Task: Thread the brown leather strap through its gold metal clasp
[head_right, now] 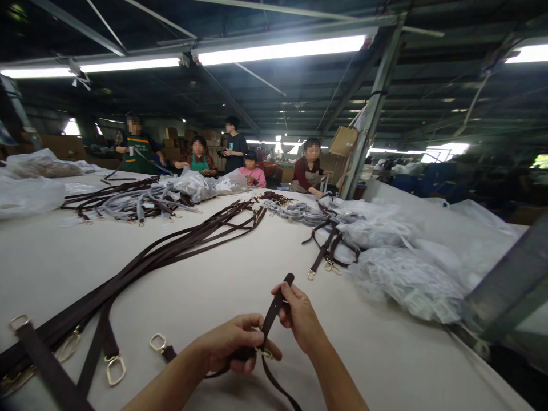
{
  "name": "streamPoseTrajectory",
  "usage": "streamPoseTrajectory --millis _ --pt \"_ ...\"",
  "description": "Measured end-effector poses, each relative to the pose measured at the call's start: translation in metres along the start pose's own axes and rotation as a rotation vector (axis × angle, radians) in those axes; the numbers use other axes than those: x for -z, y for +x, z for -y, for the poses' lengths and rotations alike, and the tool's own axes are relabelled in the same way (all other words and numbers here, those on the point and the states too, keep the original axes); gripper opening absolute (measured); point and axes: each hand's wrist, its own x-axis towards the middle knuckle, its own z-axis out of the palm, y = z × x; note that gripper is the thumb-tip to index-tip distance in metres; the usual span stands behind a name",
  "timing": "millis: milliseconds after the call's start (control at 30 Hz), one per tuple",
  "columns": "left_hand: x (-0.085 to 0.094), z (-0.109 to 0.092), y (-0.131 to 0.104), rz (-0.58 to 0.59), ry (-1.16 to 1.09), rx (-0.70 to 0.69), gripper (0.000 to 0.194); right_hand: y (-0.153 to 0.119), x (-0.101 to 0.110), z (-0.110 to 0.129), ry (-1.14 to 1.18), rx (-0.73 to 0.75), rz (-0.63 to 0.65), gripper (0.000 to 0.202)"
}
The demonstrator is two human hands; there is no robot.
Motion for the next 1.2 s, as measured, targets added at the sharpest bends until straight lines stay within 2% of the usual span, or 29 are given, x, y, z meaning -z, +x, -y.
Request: streamPoseTrajectory --millis 67,167,233,433,667,833,1067,1200 --pt "-0.002 0.001 0.000 0.088 -0.062 0.007 0.037 0.002 0.010 0.008 0.071 0.021 -0.038 0.047" --pt "-0.004 0.000 0.000 0.085 -0.105 -0.006 0.035 0.003 0.016 0.017 0.140 0.036 -0.054 0.046" --pt "-0.004 -0.001 -0.001 0.081 -0.132 -0.015 0.034 0.003 0.015 0.019 0.169 0.038 -0.053 0.045" --pt "-0.003 0.002 -0.001 0.182 -0.187 -0.013 0.036 0.001 0.009 0.017 0.196 0.050 -0.061 0.043" --pt "-0.003 0.002 0.000 0.170 -0.181 -0.038 0.036 0.000 0.008 0.018 0.174 0.048 -0.048 0.042" --pt "-0.002 0.003 0.000 0.162 -0.164 -0.033 0.028 0.001 0.008 0.015 0.169 0.053 -0.053 0.041" --pt "-0.003 0.005 0.004 0.070 -0.163 -0.028 0.023 0.002 0.009 0.016 0.159 0.062 -0.064 0.042" --pt "-0.001 0.005 0.004 0.071 -0.145 -0.006 0.026 0.001 0.008 0.017 0.154 0.064 -0.054 0.042"
